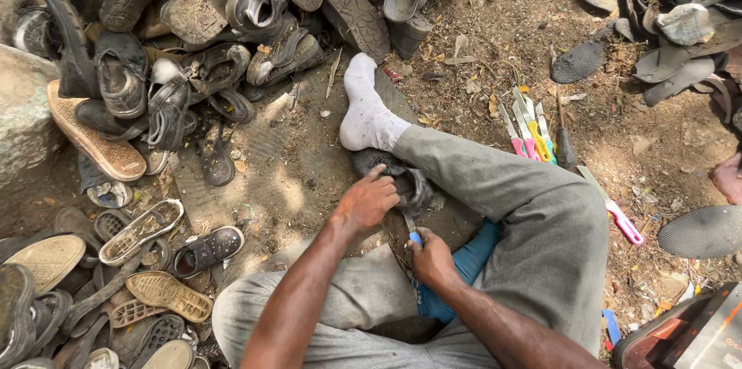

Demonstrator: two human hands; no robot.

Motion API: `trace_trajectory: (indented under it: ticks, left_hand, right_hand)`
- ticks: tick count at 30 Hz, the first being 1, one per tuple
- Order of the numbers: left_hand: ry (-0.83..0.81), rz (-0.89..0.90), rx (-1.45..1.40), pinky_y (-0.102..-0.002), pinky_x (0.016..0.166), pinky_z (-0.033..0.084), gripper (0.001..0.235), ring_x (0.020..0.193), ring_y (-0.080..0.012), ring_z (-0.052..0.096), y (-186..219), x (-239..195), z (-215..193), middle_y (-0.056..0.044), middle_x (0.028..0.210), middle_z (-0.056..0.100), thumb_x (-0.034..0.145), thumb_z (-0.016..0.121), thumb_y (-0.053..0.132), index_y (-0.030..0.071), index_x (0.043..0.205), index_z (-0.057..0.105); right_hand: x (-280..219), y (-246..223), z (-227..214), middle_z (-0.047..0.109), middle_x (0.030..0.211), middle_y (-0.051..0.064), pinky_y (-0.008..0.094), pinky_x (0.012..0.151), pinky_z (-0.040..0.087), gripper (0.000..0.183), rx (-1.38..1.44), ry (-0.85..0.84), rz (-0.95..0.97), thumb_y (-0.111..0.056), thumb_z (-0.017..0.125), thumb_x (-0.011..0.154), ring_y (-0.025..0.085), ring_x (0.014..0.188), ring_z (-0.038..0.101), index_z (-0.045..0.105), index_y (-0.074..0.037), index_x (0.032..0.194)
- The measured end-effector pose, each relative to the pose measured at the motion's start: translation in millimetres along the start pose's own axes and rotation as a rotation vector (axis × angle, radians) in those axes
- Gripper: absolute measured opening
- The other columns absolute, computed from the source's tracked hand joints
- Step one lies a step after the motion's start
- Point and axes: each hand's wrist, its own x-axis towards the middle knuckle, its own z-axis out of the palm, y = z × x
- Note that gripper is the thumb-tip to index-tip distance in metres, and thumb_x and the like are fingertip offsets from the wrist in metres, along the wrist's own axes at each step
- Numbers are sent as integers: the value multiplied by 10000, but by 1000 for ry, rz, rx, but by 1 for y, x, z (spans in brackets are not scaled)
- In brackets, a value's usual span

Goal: The person uses a knife to trim and prepare a shoe sole, and uses a screwdriver to pry and work on different parts of a shoe while sitting on the ground.

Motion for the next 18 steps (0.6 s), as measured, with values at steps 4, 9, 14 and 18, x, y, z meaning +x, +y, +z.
trace_trajectory:
  ticks: [4,9,14,18]
  left_hand:
    - [89,221,222,-441,1110,444,59,877,-204,643,6,9,14,-36,831,664,889,633,152,139,844,670]
    - [196,-78,90,-429,805,476,68,773,-240,638,6,-8,60,-62,794,670,866,619,106,121,834,677]
    - [555,-634,-332,-452,802,465,106,836,-341,629,-9,-20,84,-130,832,700,905,666,152,82,881,741]
    - [664,-669,-459,-452,829,491,95,875,-335,653,-19,-26,87,-126,907,713,898,659,133,79,939,726]
  right_hand:
    - [18,14,3,735,1115,231,425,931,513,371,-21,130,-211,-224,625,946,376,1063,705,642,-31,1263]
    - [47,19,2,713,1151,228,449,930,501,375,-82,86,-314,-234,640,929,392,1090,677,654,-35,1247]
    - [106,-5,26,715,1083,245,505,850,529,350,-318,-9,-466,-221,621,911,438,978,688,681,-110,1237]
    - [139,-5,41,734,1085,242,514,855,534,245,-386,-28,-636,-192,596,937,446,988,686,738,-83,1105]
